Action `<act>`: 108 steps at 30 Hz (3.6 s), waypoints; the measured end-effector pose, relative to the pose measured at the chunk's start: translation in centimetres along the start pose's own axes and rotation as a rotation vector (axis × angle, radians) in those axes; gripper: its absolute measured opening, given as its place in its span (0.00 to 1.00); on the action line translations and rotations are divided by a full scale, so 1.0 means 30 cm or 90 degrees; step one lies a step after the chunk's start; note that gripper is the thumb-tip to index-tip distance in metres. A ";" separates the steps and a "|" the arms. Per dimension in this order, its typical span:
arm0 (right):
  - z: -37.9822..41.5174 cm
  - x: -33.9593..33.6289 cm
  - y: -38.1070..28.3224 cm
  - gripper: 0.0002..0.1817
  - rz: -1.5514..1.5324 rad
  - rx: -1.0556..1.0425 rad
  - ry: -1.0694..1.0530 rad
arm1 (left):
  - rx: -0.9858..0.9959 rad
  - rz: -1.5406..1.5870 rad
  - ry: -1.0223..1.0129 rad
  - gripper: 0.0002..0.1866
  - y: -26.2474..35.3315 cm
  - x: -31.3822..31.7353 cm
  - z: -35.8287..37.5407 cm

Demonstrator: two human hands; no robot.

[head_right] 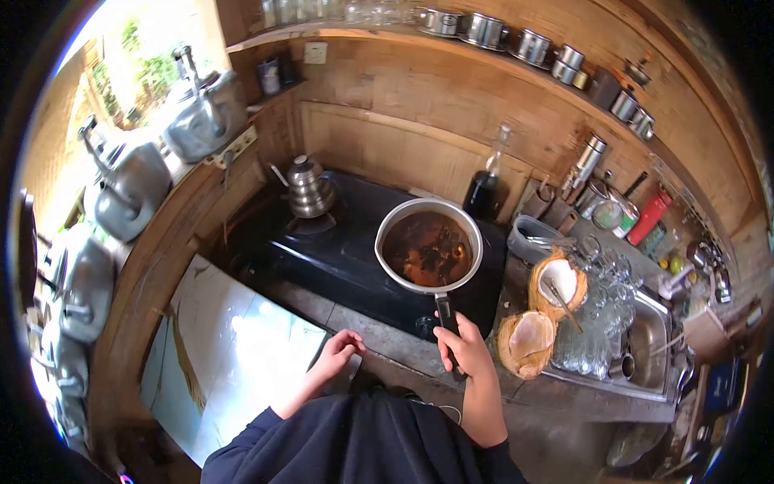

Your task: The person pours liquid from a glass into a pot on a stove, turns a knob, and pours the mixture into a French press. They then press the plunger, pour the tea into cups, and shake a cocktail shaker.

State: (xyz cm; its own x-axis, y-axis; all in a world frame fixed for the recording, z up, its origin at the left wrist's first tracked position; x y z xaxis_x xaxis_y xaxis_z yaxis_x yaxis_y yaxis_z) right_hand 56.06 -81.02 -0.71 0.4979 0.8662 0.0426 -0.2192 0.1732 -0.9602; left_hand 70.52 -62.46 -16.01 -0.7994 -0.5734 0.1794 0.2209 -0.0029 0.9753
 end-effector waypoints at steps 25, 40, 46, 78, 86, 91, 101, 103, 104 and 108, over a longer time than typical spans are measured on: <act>0.423 0.498 0.143 0.19 0.191 0.172 -0.828 | 0.179 0.076 0.954 0.06 0.117 0.367 1.420; 1.096 0.854 0.328 0.22 0.285 0.204 -1.230 | 0.186 0.046 1.427 0.08 -0.020 1.048 2.136; 1.440 0.934 0.442 0.25 0.295 0.208 -1.268 | 0.244 0.030 1.558 0.06 -0.102 1.325 2.477; 2.044 1.631 0.452 0.21 0.356 0.164 -1.447 | -0.521 -0.669 1.533 0.20 0.623 0.850 3.475; 2.170 1.829 0.409 0.23 0.460 0.128 -1.579 | -0.354 -0.656 1.576 0.12 0.611 0.793 3.519; 2.255 1.912 0.395 0.25 0.435 0.089 -1.588 | -0.326 -0.742 1.633 0.10 0.644 0.852 3.524; 2.376 1.946 0.454 0.21 0.395 0.143 -1.603 | -0.282 -0.743 1.713 0.10 0.769 1.084 3.480; 2.391 1.947 0.462 0.20 0.377 0.138 -1.596 | -0.258 -0.751 1.718 0.11 0.772 1.137 3.458; 2.402 1.940 0.469 0.20 0.379 0.138 -1.594 | -0.256 -0.750 1.718 0.11 0.772 1.161 3.445; 2.437 1.924 0.480 0.19 0.377 0.081 -1.581 | -0.268 -0.734 1.726 0.13 0.746 1.255 3.407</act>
State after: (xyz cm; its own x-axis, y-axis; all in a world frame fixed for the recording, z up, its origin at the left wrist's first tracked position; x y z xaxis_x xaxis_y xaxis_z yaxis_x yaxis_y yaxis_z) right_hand 20.28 5.74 8.12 -0.8895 -0.4498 0.0808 0.0190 -0.2129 -0.9769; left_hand -11.73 -0.35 25.77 0.7089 0.5095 -0.4877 0.7048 -0.4853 0.5175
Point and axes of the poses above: each hand's wrist, its own z-axis away from the middle knuckle, its own x-axis out of the palm, y = z × x, the point moved 10 cm from there along -z, towards the middle knuckle, and after that the axes turned 4 degrees about -x, right-handed, at the moved point
